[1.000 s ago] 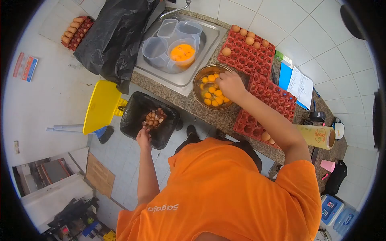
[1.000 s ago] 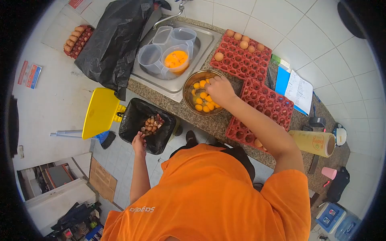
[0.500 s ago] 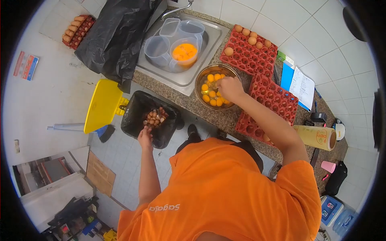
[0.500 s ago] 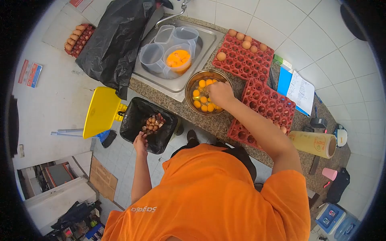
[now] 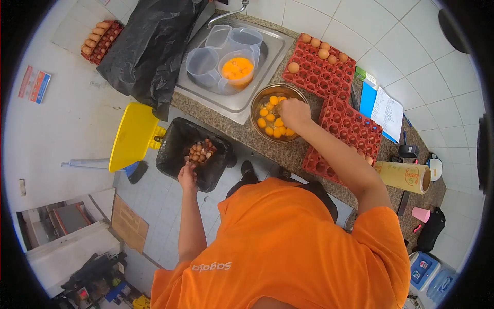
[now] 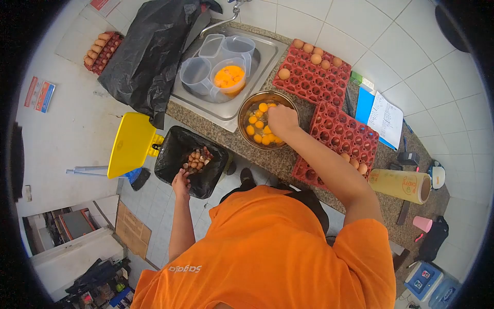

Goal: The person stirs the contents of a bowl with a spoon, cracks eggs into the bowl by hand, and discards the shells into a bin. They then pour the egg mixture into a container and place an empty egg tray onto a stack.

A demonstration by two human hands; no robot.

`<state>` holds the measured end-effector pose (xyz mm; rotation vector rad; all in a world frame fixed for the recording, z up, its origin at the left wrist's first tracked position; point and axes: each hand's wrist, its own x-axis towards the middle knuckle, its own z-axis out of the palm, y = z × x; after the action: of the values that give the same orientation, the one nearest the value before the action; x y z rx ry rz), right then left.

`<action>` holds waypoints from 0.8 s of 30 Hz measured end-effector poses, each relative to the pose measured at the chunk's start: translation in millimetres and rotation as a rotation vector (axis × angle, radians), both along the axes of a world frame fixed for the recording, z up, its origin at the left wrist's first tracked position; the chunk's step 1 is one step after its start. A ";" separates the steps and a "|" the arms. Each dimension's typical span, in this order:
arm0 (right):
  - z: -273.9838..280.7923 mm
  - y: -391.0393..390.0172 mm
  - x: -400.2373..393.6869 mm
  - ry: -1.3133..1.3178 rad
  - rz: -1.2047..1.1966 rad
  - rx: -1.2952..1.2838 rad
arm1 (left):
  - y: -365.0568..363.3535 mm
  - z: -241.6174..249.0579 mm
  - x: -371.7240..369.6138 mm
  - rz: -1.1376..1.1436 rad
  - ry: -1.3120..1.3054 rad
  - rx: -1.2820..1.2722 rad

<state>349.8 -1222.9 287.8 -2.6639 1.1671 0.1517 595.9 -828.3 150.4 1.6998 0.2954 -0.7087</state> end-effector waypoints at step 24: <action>6.2 2.4 -11.9 -0.301 -0.038 -0.022 | -41.9 50.3 -9.1 -0.127 -0.096 -0.134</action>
<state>337.9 -1220.5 294.0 -2.5649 1.1236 -0.2605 586.8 -870.2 200.7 1.6289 0.0708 -0.7213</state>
